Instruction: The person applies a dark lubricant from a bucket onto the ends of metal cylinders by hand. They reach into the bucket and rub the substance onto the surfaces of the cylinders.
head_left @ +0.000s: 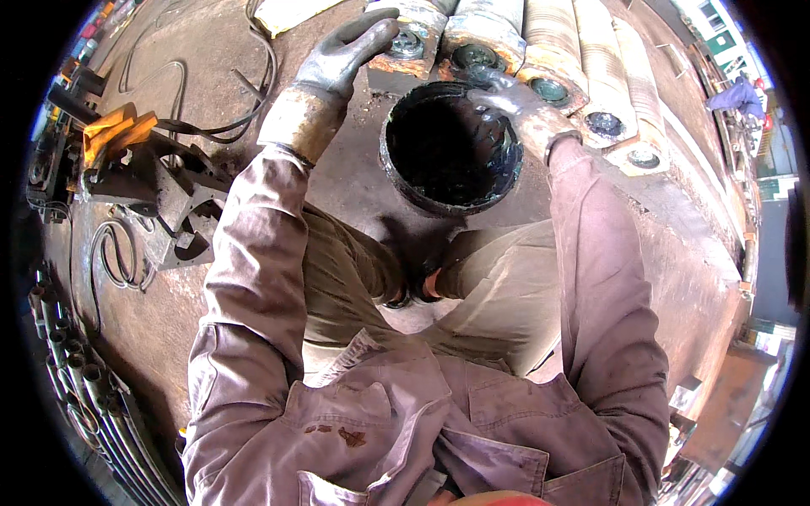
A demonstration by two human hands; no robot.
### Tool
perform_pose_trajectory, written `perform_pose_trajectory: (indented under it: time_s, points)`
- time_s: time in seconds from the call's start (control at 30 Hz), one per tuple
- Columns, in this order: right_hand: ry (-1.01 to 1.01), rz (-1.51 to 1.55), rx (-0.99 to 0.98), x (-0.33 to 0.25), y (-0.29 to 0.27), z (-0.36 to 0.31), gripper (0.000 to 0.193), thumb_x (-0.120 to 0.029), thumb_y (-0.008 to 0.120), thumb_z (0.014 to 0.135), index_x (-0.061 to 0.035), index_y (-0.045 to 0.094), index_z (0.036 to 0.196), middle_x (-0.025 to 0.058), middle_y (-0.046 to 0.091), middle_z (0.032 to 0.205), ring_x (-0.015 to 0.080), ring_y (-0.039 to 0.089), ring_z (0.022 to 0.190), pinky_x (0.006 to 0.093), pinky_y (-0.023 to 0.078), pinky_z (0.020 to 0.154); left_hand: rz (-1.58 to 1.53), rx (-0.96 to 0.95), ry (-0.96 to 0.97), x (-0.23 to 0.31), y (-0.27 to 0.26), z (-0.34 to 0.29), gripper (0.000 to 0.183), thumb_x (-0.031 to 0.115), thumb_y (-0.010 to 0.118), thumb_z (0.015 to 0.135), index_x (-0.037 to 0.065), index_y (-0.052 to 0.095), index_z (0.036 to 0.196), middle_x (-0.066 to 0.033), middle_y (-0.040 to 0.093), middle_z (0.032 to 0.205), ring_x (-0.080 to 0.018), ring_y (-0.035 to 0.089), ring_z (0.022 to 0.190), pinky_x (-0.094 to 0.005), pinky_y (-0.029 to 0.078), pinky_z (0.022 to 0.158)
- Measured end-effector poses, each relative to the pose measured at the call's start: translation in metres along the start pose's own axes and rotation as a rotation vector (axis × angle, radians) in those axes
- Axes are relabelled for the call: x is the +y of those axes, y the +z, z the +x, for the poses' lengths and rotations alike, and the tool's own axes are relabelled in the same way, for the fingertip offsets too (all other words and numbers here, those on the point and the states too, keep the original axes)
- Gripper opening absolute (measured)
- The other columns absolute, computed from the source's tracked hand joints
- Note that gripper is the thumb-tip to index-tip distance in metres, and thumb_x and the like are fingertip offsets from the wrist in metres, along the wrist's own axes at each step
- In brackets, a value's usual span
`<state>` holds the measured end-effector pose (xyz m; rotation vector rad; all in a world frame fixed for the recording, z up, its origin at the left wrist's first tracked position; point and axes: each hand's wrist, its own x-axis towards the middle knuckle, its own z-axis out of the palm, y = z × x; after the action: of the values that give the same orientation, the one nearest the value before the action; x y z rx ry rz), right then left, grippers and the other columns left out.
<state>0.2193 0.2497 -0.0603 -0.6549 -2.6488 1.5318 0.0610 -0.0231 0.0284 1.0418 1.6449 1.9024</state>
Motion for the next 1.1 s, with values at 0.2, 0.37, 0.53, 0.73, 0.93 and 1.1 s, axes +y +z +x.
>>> perform_pose_trajectory:
  time_s: [0.2,0.37,0.53,0.73,0.93,1.1]
  points:
    - [-0.077,0.112,-0.072,0.031,-0.004,0.001,0.066,-0.030,0.084,0.088,-0.0123,0.059,0.147,0.0069,0.075,0.105,0.0139,0.069,0.086,0.0289,0.056,0.070,-0.026,-0.035,0.017,0.010,0.019,0.003,0.055,0.042,0.069,0.101,0.007,0.063,0.142,-0.0121,0.069,0.134,-0.0231,0.064,0.126,-0.0362,0.045,0.116]
    - [-0.027,-0.283,-0.242,-0.021,0.027,-0.001,0.050,-0.037,0.073,0.095,-0.0076,0.068,0.134,0.0097,0.074,0.097,0.0210,0.069,0.080,0.0355,0.056,0.070,-0.016,0.003,0.017,0.006,0.006,-0.001,0.053,0.040,0.068,0.102,0.007,0.063,0.143,-0.0100,0.069,0.136,-0.0222,0.063,0.128,-0.0355,0.045,0.115]
    - [0.417,-0.534,-0.251,-0.055,0.040,0.020,0.059,-0.054,0.071,0.095,-0.0020,0.073,0.121,0.0134,0.076,0.101,0.0275,0.070,0.089,0.0419,0.052,0.088,0.036,-0.026,0.012,0.003,0.012,0.004,0.054,0.043,0.068,0.102,0.008,0.064,0.143,-0.0094,0.068,0.136,-0.0227,0.063,0.128,-0.0359,0.044,0.116]
    - [0.349,-0.471,-0.076,-0.076,0.049,0.019,0.061,-0.048,0.064,0.098,-0.0062,0.063,0.142,0.0119,0.066,0.140,0.0242,0.062,0.125,0.0368,0.045,0.109,0.047,-0.024,-0.005,0.006,-0.001,-0.005,0.063,0.051,0.067,0.100,0.006,0.061,0.144,-0.0159,0.067,0.137,-0.0267,0.059,0.135,-0.0399,0.040,0.121]
    - [0.116,-0.239,0.074,-0.035,0.035,0.033,0.062,-0.047,0.059,0.099,-0.0038,0.062,0.143,0.0131,0.065,0.140,0.0256,0.061,0.126,0.0381,0.044,0.110,0.031,-0.042,-0.008,0.002,0.006,0.004,0.066,0.054,0.069,0.098,0.008,0.061,0.144,-0.0157,0.067,0.137,-0.0273,0.060,0.134,-0.0410,0.041,0.120]
    - [0.264,0.050,0.062,-0.045,0.030,0.029,0.053,-0.044,0.068,0.098,0.0009,0.071,0.125,0.0115,0.074,0.115,0.0218,0.069,0.102,0.0311,0.052,0.092,0.000,-0.002,-0.006,0.014,0.003,-0.006,0.063,0.052,0.070,0.098,0.009,0.063,0.144,-0.0148,0.067,0.137,-0.0272,0.061,0.133,-0.0407,0.042,0.120]
